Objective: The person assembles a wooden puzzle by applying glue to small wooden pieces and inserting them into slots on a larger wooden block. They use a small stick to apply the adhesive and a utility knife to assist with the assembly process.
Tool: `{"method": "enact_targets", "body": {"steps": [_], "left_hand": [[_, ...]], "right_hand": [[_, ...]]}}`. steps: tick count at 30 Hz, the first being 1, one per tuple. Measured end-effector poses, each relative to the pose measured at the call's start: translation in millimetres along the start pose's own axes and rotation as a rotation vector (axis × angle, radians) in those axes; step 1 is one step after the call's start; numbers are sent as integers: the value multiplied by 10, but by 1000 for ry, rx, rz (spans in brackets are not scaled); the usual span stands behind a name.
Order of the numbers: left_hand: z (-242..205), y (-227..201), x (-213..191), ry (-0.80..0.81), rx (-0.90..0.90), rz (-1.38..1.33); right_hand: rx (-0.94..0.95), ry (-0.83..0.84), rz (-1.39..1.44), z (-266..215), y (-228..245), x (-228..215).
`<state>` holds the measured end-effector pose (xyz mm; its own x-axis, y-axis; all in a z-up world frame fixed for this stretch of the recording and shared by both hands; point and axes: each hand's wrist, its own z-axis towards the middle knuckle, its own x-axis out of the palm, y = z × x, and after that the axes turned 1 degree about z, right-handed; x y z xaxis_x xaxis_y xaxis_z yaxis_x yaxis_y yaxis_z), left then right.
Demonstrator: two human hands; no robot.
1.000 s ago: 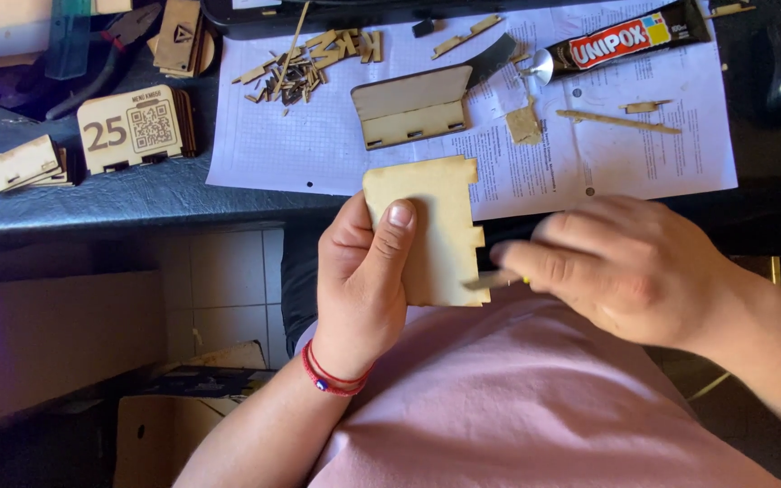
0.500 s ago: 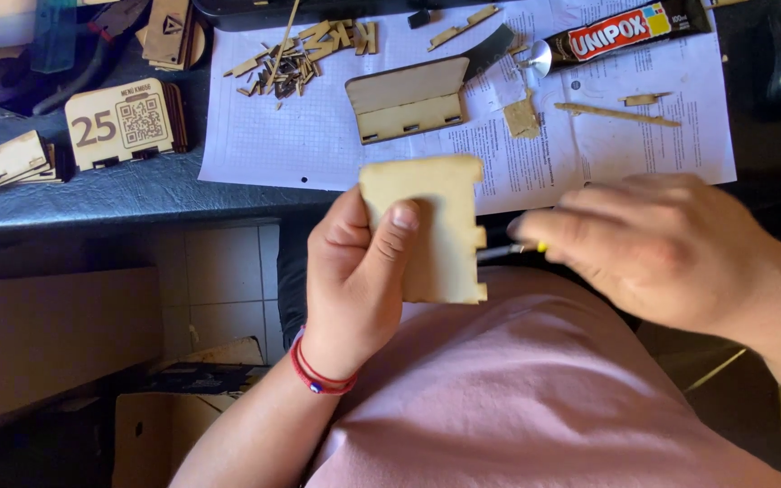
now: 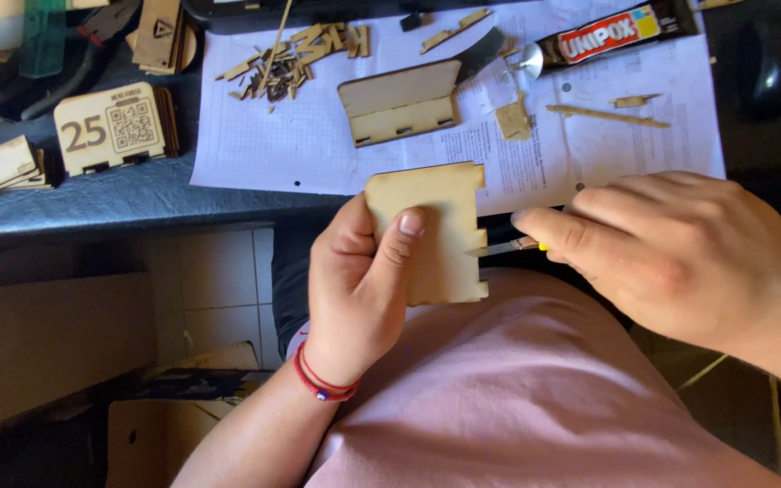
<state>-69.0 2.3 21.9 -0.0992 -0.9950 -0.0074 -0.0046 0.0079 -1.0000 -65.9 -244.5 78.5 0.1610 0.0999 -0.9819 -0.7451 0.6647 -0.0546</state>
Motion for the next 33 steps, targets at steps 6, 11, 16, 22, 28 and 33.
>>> {"method": "enact_targets", "body": {"steps": [6,11,16,22,28,33], "left_hand": [[-19,15,-3,5,-39,-2],[-30,37,-11,31,-84,-94],[-19,-32,-66,80,-96,55],[-9,-42,-56,89,-102,17],[-24,42,-48,40,-61,-13],[-31,-42,-41,62,-97,42]], "right_hand": [[17,-56,144,40,-75,-46],[6,-32,214,79,-139,47],[5,22,231,119,-214,32],[32,-51,120,157,-189,13],[-28,-106,143,142,21,96],[16,-139,151,138,-70,43]]}}
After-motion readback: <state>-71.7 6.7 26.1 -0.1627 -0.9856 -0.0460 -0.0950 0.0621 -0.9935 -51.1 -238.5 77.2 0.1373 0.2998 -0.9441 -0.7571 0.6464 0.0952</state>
